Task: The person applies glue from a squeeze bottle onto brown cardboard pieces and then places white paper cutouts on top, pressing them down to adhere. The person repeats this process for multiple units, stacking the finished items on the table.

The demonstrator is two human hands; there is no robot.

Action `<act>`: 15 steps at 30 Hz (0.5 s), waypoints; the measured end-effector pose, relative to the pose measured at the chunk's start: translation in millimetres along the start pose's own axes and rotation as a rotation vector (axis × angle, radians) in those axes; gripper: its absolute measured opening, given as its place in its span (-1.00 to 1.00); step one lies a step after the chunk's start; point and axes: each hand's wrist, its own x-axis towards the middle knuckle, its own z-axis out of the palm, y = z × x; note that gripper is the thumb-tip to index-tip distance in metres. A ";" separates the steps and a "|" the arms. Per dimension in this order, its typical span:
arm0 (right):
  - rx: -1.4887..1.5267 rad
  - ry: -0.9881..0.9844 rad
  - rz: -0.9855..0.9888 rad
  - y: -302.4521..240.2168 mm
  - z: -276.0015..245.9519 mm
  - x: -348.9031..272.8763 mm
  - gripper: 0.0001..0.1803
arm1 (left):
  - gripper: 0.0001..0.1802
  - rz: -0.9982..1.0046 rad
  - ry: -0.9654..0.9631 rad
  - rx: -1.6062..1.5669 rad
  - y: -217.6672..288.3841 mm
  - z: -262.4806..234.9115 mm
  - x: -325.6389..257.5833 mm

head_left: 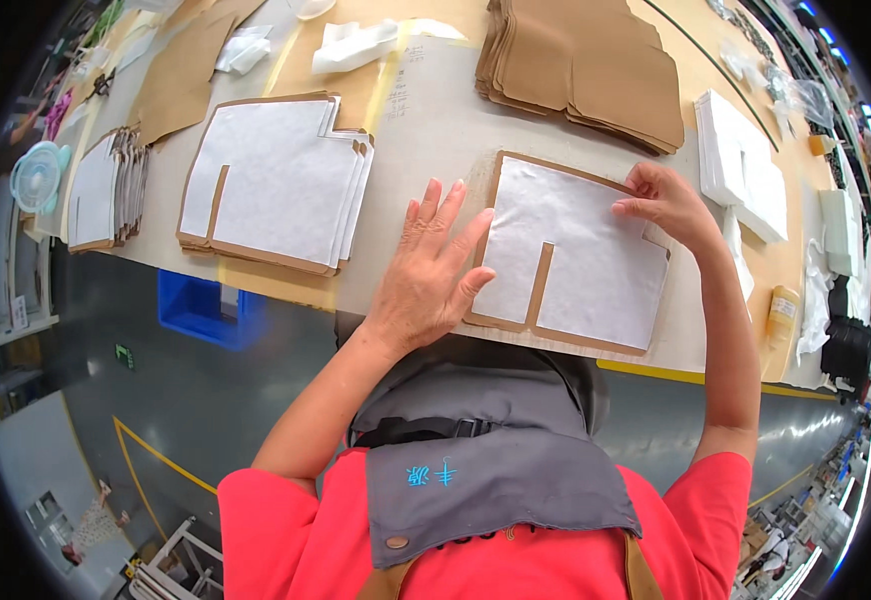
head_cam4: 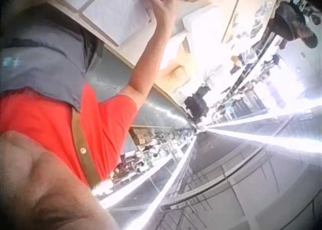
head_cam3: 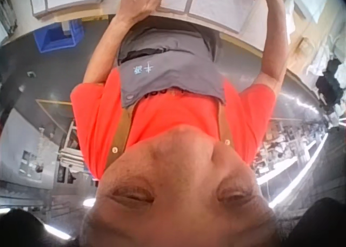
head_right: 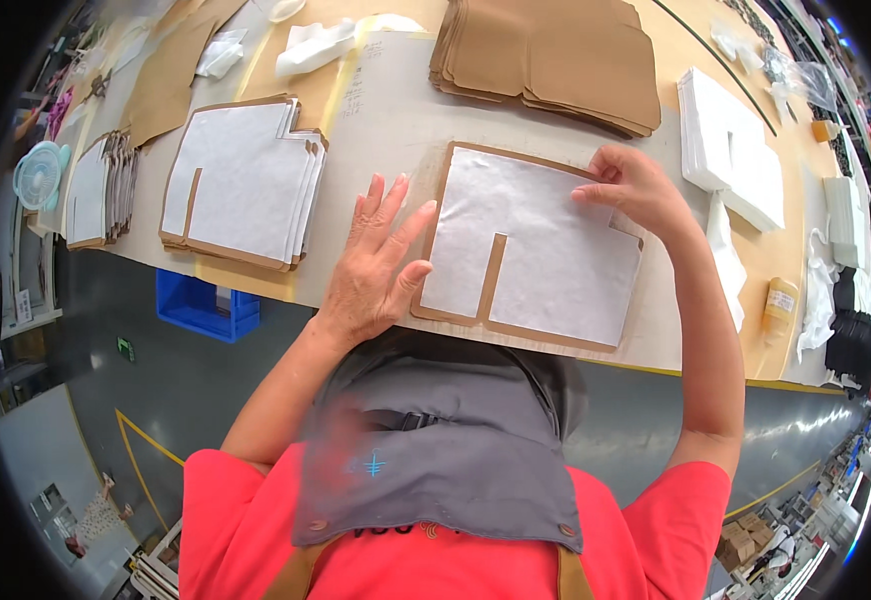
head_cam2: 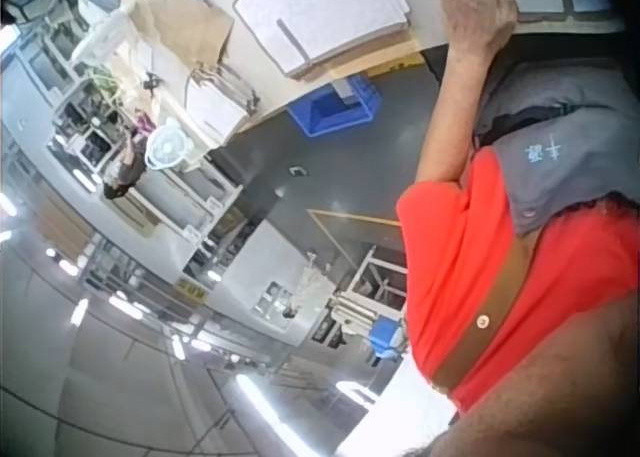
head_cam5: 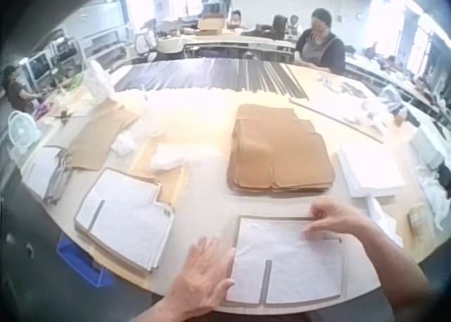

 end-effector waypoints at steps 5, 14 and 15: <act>-0.022 0.033 -0.025 -11.6 9.1 -37.4 -0.69 | -0.45 -0.053 0.150 -0.127 -7.8 2.7 -1.8; 0.244 0.263 -0.111 -67.5 0.5 -130.0 -0.88 | -0.62 -0.444 0.061 -1.286 11.7 3.6 10.7; 0.238 0.274 -0.104 -71.4 -2.5 -130.7 -0.87 | -0.79 -0.419 0.175 -1.278 15.2 3.8 10.7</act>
